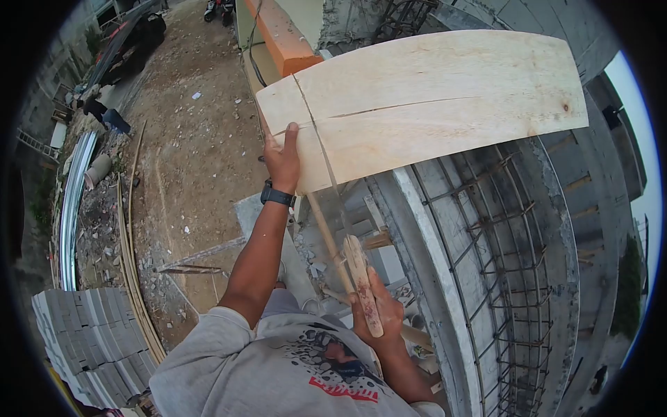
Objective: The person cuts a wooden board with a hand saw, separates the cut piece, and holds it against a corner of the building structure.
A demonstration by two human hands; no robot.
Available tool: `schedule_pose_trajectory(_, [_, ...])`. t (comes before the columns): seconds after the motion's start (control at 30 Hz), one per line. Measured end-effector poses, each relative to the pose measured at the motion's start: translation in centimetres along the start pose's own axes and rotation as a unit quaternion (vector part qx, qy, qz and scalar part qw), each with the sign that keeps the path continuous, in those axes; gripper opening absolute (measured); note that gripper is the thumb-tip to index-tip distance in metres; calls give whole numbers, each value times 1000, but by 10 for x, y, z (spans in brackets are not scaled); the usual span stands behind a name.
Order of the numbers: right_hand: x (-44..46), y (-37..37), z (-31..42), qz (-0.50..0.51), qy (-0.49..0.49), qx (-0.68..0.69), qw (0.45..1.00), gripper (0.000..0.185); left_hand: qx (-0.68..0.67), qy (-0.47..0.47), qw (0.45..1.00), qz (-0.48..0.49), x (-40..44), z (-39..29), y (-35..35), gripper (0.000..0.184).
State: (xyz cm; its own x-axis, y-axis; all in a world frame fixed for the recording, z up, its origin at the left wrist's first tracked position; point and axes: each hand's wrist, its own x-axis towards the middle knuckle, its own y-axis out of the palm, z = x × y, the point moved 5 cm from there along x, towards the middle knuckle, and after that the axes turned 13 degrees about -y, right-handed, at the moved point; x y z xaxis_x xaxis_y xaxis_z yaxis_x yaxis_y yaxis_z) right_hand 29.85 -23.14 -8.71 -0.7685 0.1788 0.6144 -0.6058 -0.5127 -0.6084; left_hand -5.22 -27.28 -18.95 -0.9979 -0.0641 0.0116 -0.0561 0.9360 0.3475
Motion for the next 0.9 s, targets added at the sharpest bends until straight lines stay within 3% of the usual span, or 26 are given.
schedule_pose_trajectory(0.07, [10, -10, 5, -21, 36, -22, 999, 53, 30, 8, 1000, -6, -2, 0, 3, 41])
schedule_pose_trajectory(0.13, [62, 13, -20, -56, -15, -8, 998, 54, 5, 11, 1000, -3, -14, -11, 12, 42])
schedule_pose_trajectory(0.23, [84, 30, -13, -29, -12, 58, 998, 55, 6, 17, 1000, -1, -8, -34, 15, 44])
schedule_pose_trajectory(0.37, [23, -10, 9, -26, -5, 26, 999, 50, -9, 40, 999, 12, 4, -19, 13, 45])
schedule_pose_trajectory(0.5, [68, 25, -10, -14, 2, 24, 1000, 57, 78, -10, 997, 17, -12, -26, 8, 45])
schedule_pose_trajectory(0.6, [92, 49, -31, 16, 31, 55, 998, 57, 9, -19, 999, 24, 6, -8, 9, 44])
schedule_pose_trajectory(0.67, [40, 13, -10, -32, 17, 32, 999, 47, -6, 2, 1000, 17, 26, -17, 8, 44])
schedule_pose_trajectory(0.77, [30, 5, 7, 13, 21, -2, 1000, 48, 20, -34, 999, 33, 21, -9, 15, 43])
schedule_pose_trajectory(0.9, [98, 50, -35, -9, 66, 58, 996, 53, 21, -11, 999, 34, 7, 2, 24, 42])
